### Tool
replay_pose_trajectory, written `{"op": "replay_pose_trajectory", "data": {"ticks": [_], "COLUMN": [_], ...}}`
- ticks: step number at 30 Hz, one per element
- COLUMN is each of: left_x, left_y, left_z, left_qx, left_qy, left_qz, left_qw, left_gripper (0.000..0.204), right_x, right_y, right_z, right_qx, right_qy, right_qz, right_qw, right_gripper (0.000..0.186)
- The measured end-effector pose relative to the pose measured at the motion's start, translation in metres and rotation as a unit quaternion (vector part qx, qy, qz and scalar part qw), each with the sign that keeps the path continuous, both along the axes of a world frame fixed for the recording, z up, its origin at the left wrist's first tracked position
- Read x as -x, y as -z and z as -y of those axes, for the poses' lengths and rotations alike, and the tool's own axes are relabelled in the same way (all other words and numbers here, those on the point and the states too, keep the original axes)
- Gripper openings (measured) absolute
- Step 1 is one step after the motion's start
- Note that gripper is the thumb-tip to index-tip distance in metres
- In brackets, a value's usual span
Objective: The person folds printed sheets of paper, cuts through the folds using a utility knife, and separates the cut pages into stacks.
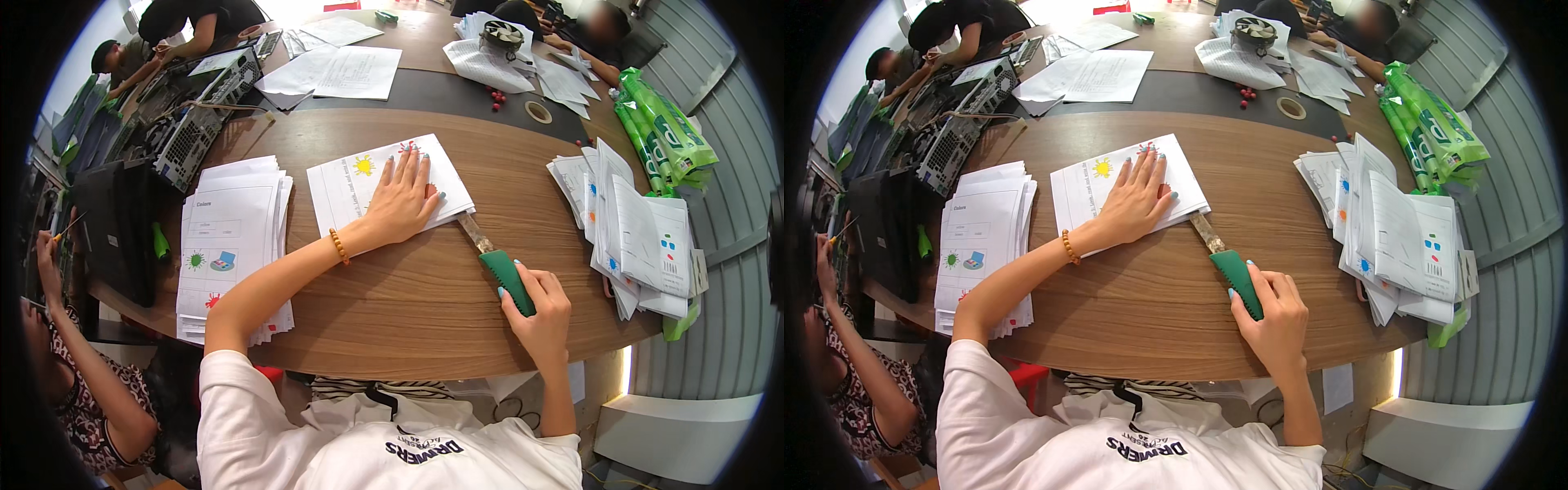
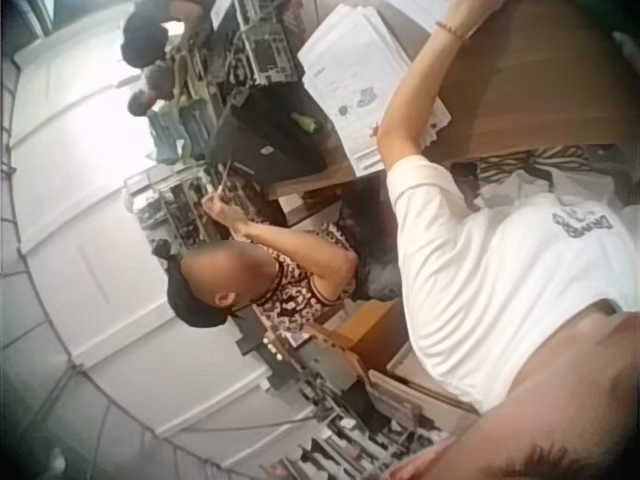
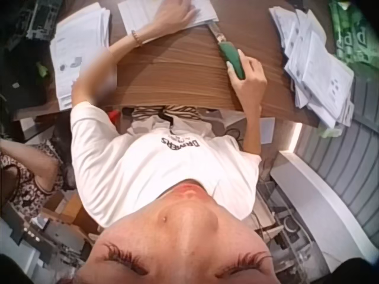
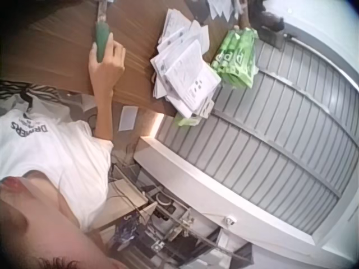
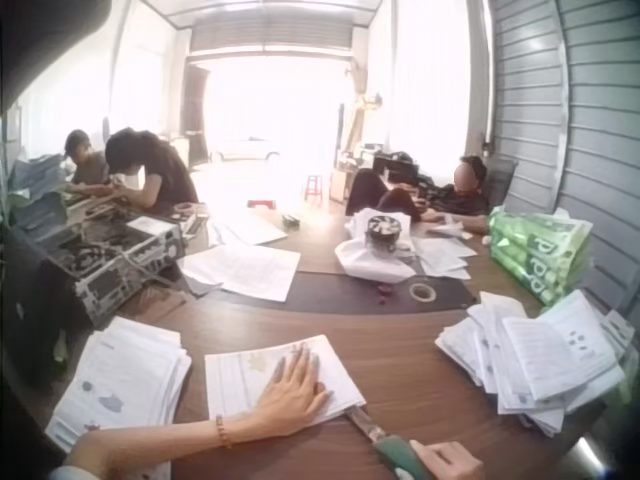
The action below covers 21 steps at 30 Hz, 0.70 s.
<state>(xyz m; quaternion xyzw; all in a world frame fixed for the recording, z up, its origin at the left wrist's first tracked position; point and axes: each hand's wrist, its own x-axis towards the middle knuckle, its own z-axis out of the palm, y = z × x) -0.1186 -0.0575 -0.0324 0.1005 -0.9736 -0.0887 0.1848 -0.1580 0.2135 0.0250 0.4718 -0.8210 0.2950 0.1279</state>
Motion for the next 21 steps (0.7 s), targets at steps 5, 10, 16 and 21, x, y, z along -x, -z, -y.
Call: {"op": "replay_pose_trajectory", "data": {"ticks": [5,10,16,21], "left_x": [-0.001,-0.002,-0.002,0.0], "left_y": [0.001,0.0,-0.001,-0.001], "left_z": [0.0,0.002,0.004,0.0], "left_qx": [0.023,0.025,0.024,0.035], "left_qy": [-0.007,-0.012,-0.006,-0.005], "left_qz": [-0.003,0.008,0.01,0.027], "left_qw": [1.0,1.0,1.0,0.999], "left_gripper": [0.059,0.057,0.056,0.057], "right_x": [0.002,-0.004,-0.002,0.014], "right_y": [-0.005,-0.012,-0.006,0.003], "right_z": [-0.005,-0.014,-0.002,0.013], "right_qx": [-0.022,-0.006,-0.011,-0.012], "right_qy": [0.005,0.007,0.0,0.0], "right_qz": [-0.006,-0.003,0.005,-0.02], "right_qw": [1.0,1.0,1.0,1.0], "right_gripper": [0.037,0.038,0.037,0.037]}}
